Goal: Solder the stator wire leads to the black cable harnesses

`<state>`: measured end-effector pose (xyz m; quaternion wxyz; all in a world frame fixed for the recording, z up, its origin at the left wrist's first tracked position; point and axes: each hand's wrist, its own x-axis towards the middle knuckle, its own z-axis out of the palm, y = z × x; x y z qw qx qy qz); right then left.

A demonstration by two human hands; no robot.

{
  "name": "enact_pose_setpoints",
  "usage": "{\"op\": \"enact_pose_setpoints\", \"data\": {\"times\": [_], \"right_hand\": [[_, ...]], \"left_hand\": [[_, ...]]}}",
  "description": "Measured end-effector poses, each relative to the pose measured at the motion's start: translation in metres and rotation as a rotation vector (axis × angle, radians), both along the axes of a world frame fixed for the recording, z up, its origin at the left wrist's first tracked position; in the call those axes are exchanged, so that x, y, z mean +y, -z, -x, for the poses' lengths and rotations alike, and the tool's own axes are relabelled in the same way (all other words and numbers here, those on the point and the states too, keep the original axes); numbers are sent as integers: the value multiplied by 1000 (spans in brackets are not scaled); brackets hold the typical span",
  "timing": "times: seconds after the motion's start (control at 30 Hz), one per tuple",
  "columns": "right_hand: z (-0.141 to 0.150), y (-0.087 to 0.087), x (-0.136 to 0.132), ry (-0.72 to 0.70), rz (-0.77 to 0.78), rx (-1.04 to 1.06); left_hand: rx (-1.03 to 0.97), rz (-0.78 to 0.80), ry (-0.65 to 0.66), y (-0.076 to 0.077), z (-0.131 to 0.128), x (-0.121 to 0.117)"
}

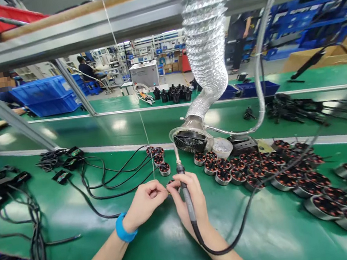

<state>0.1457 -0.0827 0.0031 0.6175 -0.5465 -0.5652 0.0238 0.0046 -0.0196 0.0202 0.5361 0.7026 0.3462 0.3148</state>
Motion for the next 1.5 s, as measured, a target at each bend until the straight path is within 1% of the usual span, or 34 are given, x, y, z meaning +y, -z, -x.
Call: {"op": "enact_pose_setpoints", "data": {"times": [0.07, 0.13, 0.3, 0.43, 0.53, 0.63, 0.73, 0.87, 0.93, 1.07, 1.13, 1.23, 1.5], "right_hand": [[-3, 4, 0, -19, 36, 0], [-5, 6, 0, -27, 63, 12], [-2, 4, -1, -51, 59, 14], [4, 2, -1, -71, 64, 15], [5, 5, -2, -83, 65, 11], [4, 10, -2, -97, 55, 11], [4, 15, -2, -107, 64, 19], [0, 12, -1, -101, 73, 22], [-5, 7, -2, -61, 75, 74], [-18, 3, -8, -4, 139, 245], [-23, 5, -12, -5, 117, 275], [-25, 9, -16, -32, 72, 250], [-21, 5, -16, -76, 107, 177]], "left_hand": [[28, -69, 31, -3, 4, 5], [33, -96, 77, -5, 8, 9], [-2, 71, 141, -2, 9, 9], [25, 140, 181, 0, 10, 9], [10, 254, 243, -1, 11, 11], [4, 334, 258, -2, 12, 12], [-5, 344, 206, 0, 9, 12], [-19, 239, 27, 7, 4, 10], [-11, 192, -42, 11, 2, 9], [-4, 154, -115, 17, 0, 8], [-4, 147, -136, 19, 0, 8], [-1, 145, -145, 21, -1, 10], [-3, 135, -149, 16, -4, 7]]}}
